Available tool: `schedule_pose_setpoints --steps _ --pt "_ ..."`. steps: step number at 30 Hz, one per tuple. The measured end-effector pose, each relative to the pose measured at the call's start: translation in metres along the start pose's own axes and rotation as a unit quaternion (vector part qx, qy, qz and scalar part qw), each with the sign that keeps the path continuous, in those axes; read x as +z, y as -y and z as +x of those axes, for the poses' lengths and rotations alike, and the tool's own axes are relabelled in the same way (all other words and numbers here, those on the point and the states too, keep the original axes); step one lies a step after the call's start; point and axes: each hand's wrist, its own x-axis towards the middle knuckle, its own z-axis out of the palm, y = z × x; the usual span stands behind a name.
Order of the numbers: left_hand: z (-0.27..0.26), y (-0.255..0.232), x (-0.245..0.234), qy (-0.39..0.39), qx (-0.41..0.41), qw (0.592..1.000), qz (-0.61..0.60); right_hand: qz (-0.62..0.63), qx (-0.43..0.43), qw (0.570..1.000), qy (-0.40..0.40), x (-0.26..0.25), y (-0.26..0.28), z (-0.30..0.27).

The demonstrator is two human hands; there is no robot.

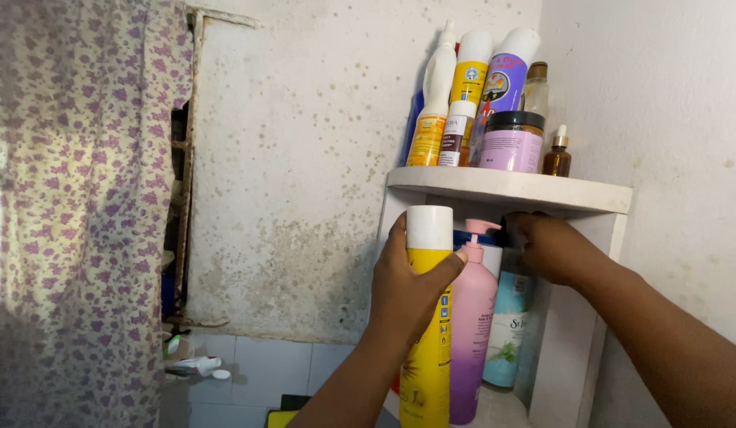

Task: The person rearranges personal care items on a two-tier bathroom corner shelf. They move bottles and tubes between the upper and lower shelves, adjusting positions to fit them neatly.

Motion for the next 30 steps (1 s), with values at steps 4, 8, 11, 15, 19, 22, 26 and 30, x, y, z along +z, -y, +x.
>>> schedule_pose_setpoints --steps 4,8,11,15,19,22,26,30 --pt "0.010 0.000 -0.014 -0.012 0.020 1.000 0.006 0.027 -0.010 0.999 -0.022 0.011 -0.031 0.022" --pt "0.017 -0.003 -0.036 -0.042 0.050 0.997 0.046 0.021 -0.029 0.999 -0.024 0.024 -0.045 0.038" --pt "0.020 -0.010 -0.060 -0.044 0.026 0.997 0.055 0.034 -0.017 0.999 -0.012 0.029 -0.044 0.044" --pt "0.022 -0.015 -0.087 -0.073 0.004 0.992 0.100 0.152 0.014 0.988 -0.034 0.030 -0.024 0.043" --pt "0.022 -0.007 -0.101 -0.089 0.007 0.992 0.086 0.249 0.098 0.963 -0.033 0.028 0.006 0.029" --pt "0.019 0.001 -0.105 -0.096 0.018 0.990 0.101 0.448 0.122 0.881 -0.091 0.030 0.028 0.007" --pt "0.018 0.005 -0.100 -0.096 -0.008 0.988 0.118 0.555 0.172 0.780 -0.233 0.037 0.073 -0.032" --pt "0.017 0.009 -0.085 -0.089 0.002 0.992 0.090 0.463 0.175 0.824 -0.277 0.048 0.111 -0.066"
